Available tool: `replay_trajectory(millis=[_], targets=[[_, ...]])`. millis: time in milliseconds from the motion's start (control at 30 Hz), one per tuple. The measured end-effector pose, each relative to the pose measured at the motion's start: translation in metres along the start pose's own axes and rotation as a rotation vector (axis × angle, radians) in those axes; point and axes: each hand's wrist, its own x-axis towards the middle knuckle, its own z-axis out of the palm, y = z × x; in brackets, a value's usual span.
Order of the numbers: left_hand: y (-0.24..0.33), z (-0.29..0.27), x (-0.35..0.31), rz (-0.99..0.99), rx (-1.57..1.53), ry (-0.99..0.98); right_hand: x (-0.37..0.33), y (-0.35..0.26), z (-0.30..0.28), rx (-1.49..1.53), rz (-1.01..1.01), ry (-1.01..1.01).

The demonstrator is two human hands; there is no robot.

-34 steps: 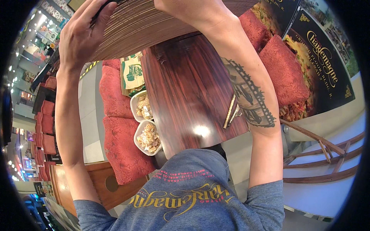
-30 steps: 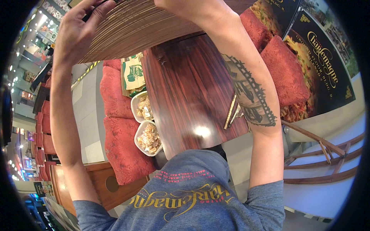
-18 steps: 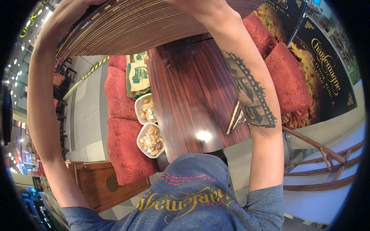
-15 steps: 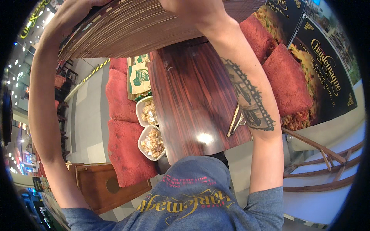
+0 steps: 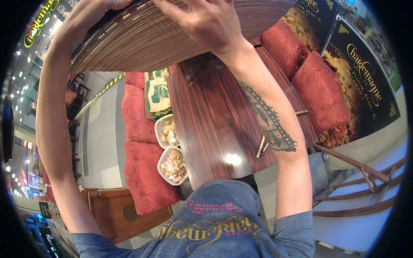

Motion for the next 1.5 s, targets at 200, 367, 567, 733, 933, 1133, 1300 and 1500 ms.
replay_trajectory(millis=[200, 367, 567, 733, 933, 1133, 1300, 1500], targets=[[0.014, -0.002, 0.001, -0.072, -0.059, -0.016, 0.002, 0.005, 0.007, 0.015, -0.002, 0.075], [0.029, 0.005, -0.006, -0.116, -0.026, 0.001, 0.002, 0.005, 0.009, 0.059, -0.017, 0.122], [0.018, 0.001, -0.008, -0.037, -0.040, -0.048, 0.009, 0.003, 0.007, 0.073, 0.036, 0.081], [0.016, 0.007, -0.007, -0.023, -0.043, -0.062, 0.009, 0.008, 0.008, 0.080, 0.034, 0.056], [0.025, 0.008, -0.014, -0.007, 0.009, -0.065, 0.012, -0.002, 0.001, 0.196, 0.143, 0.087], [0.016, 0.006, -0.006, -0.072, -0.074, -0.112, 0.022, -0.007, -0.017, 0.148, 0.137, -0.114], [-0.006, 0.012, 0.006, -0.061, -0.057, -0.122, 0.010, -0.009, -0.008, 0.125, 0.109, -0.121], [0.008, 0.024, 0.000, 0.025, -0.075, -0.069, -0.002, -0.003, -0.007, 0.167, 0.106, -0.057]])
